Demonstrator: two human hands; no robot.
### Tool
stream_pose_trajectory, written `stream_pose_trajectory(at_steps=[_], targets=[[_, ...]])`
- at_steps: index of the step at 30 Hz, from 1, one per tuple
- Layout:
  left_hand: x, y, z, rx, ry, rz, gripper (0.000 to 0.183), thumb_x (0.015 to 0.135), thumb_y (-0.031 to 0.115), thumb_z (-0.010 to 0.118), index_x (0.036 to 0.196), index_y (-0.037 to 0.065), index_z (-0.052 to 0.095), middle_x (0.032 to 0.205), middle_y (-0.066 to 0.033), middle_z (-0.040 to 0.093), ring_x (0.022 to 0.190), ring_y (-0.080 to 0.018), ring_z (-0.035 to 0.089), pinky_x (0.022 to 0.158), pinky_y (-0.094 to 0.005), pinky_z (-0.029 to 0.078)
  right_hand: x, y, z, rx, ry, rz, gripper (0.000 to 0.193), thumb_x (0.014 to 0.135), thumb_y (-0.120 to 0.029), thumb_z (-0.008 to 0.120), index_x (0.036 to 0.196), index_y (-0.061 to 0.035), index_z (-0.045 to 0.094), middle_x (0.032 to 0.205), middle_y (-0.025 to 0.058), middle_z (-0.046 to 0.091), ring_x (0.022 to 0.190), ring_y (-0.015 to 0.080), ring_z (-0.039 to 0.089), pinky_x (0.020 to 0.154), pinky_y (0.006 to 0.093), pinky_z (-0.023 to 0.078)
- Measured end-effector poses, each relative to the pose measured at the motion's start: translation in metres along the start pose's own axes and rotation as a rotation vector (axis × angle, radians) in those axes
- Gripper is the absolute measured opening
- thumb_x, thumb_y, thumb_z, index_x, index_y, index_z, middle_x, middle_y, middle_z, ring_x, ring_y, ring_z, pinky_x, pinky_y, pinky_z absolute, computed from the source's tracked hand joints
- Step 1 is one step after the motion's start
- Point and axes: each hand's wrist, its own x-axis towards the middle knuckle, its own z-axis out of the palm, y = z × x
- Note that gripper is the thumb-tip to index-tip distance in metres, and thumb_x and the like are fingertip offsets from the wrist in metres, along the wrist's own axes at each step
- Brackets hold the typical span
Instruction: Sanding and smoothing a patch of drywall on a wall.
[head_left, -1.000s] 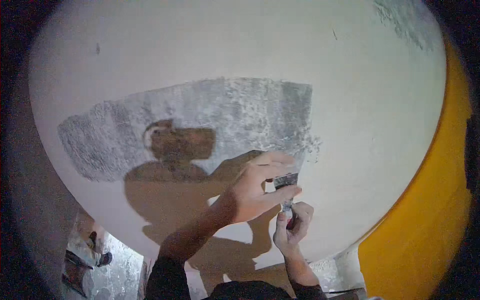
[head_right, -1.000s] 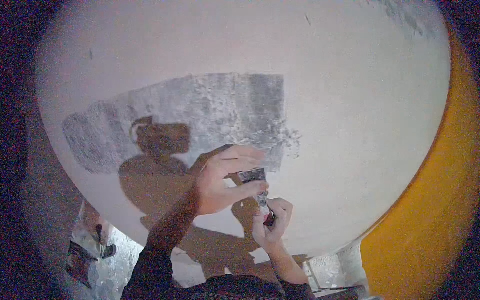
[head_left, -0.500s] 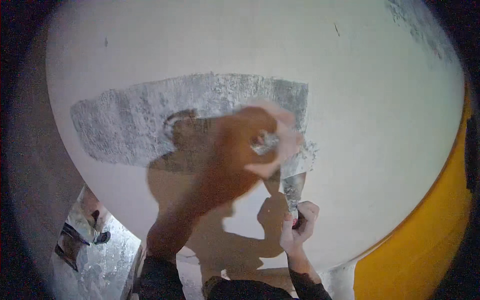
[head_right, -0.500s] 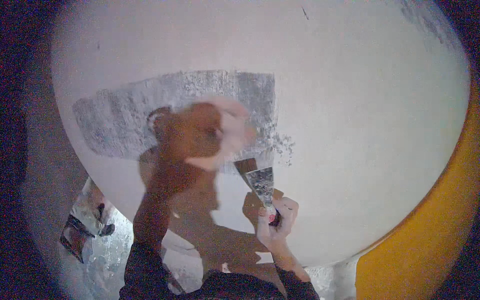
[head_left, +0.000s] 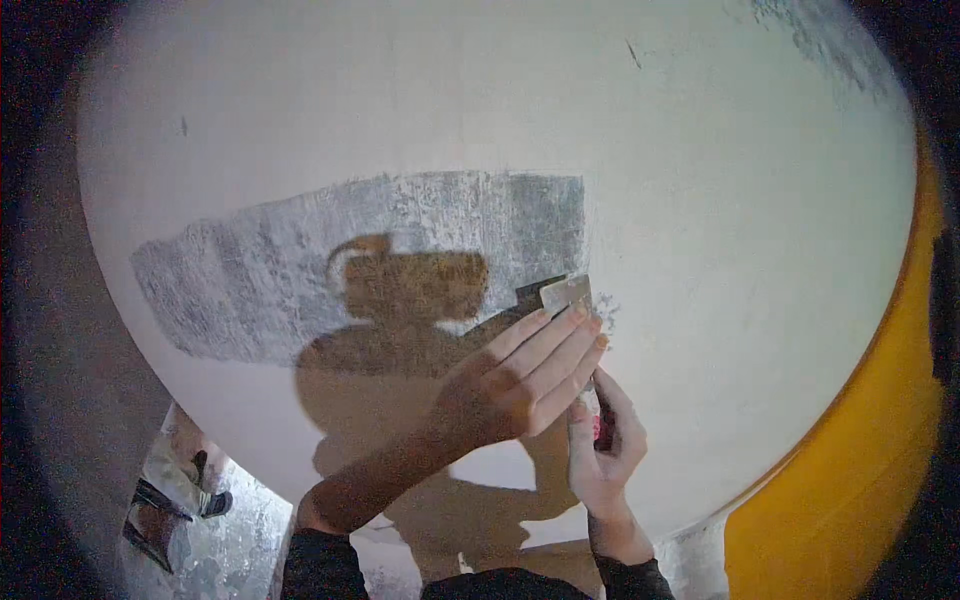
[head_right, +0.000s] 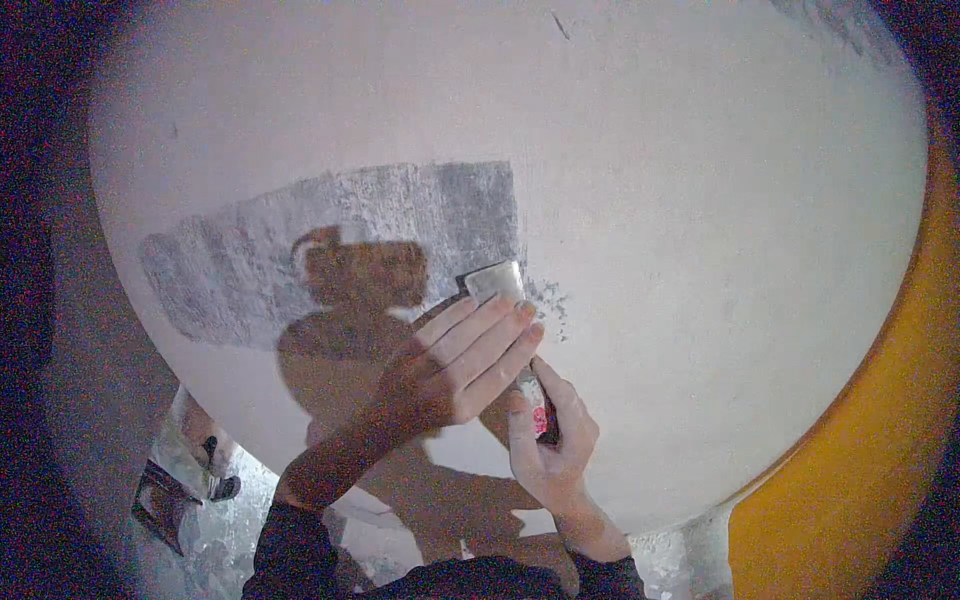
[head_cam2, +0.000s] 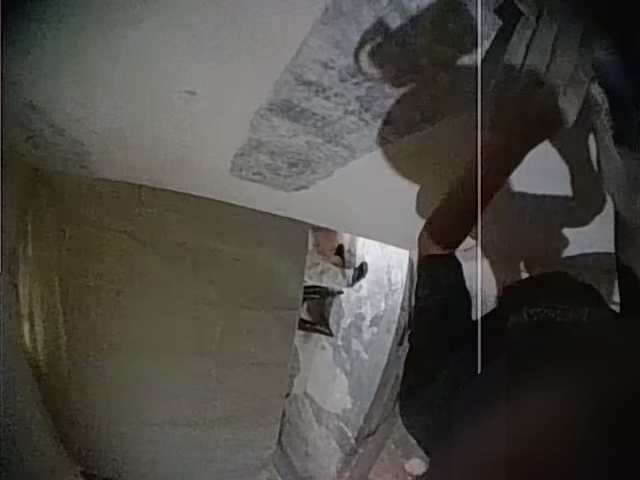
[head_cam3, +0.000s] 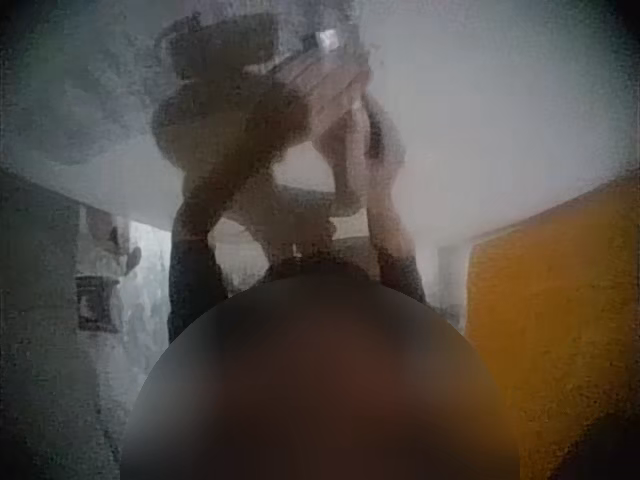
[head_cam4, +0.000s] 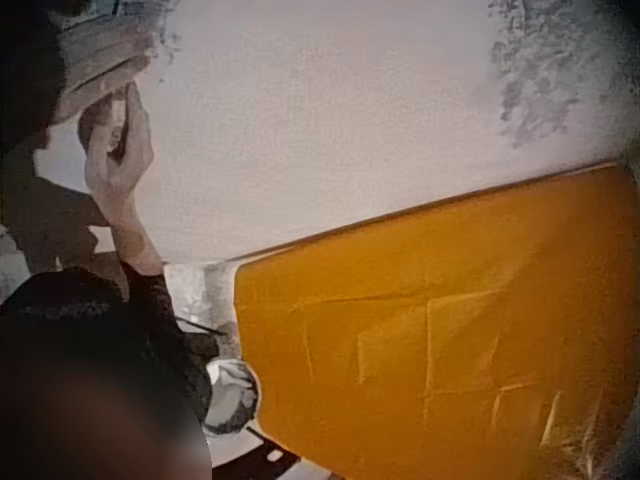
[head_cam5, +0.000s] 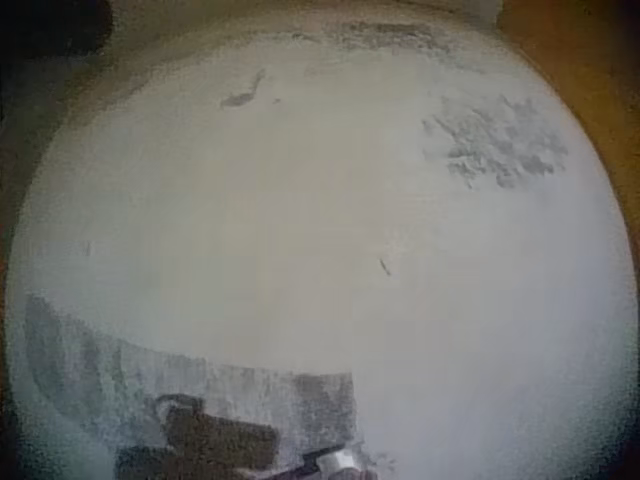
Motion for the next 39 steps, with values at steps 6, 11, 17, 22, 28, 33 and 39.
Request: stream_pose_trajectory(at_steps=[6,11,17,22,28,33,39], targets=[[0.002,-0.007,0.017,0.010,0.033,0.007,0.028,0.081,0.016,0.058,0.105,0.004,0.065,0.109,-0.0124,0.063,0.107,-0.0267,0.059,0.091,-0.0396,0.047,-0.006,-0.003,-0.009,0.443,0.055,0.278,0.035,0.087,-0.011,0.061,0.116,0.0076,0.055,0.094,0.0119,0.062,0.076,0.0115,0.056,0.067,0.0236,0.045],[-0.006,-0.012,0.023,0.027,0.125,0.012,0.027,0.081,0.013,0.059,0.103,-0.001,0.065,0.116,-0.0130,0.057,0.116,-0.0273,0.050,0.099,-0.0371,0.044,-0.010,0.005,0.003,0.454,0.049,0.307,0.048,0.089,-0.021,0.060,0.125,0.0064,0.043,0.094,0.0137,0.063,0.061,0.0103,0.055,0.047,0.0214,0.043],[-0.010,-0.016,0.031,0.062,0.112,-0.019,0.024,0.081,0.011,0.061,0.102,-0.001,0.066,0.116,-0.0112,0.054,0.116,-0.0256,0.049,0.099,-0.0361,0.044,-0.004,0.010,0.000,0.757,-0.042,0.463,0.057,0.088,-0.023,0.062,0.130,0.0047,0.034,0.103,0.0203,0.061,0.056,0.0123,0.056,0.041,0.0219,0.044],[-0.013,-0.011,0.037,-0.036,0.136,-0.078,0.027,0.080,0.013,0.063,0.102,-0.002,0.065,0.116,-0.0120,0.054,0.116,-0.0270,0.049,0.098,-0.0378,0.045,-0.003,0.011,0.001,0.741,-0.103,0.541,0.053,0.087,-0.024,0.062,0.126,0.0043,0.040,0.099,0.0178,0.062,0.051,0.0089,0.053,0.039,0.0207,0.042],[-0.015,-0.014,0.039,0.029,0.177,-0.060,0.026,0.078,0.008,0.063,0.100,-0.006,0.064,0.113,-0.0146,0.056,0.112,-0.0292,0.053,0.095,-0.0388,0.048,-0.002,0.014,0.012,0.660,-0.014,0.473,0.043,0.088,-0.025,0.062,0.117,0.0031,0.048,0.076,0.0084,0.062,0.046,0.0057,0.046,0.039,0.0189,0.036],[-0.013,-0.015,0.040,0.028,0.217,-0.060,0.022,0.077,0.006,0.063,0.096,-0.006,0.065,0.109,-0.0147,0.058,0.109,-0.0284,0.055,0.094,-0.0378,0.049,-0.004,0.016,0.016,0.500,0.055,0.451,0.036,0.089,-0.025,0.062,0.110,0.0020,0.051,0.069,0.0053,0.059,0.047,0.0058,0.046,0.041,0.0200,0.034],[-0.011,-0.013,0.035,0.078,0.185,-0.044,0.017,0.079,0.006,0.064,0.094,-0.002,0.067,0.108,-0.0137,0.060,0.107,-0.0277,0.057,0.092,-0.0381,0.050,-0.012,0.019,0.020,0.457,0.127,0.319,0.027,0.088,-0.022,0.064,0.098,-0.0002,0.051,0.070,0.0046,0.058,0.053,0.0067,0.049,0.045,0.0217,0.038]])
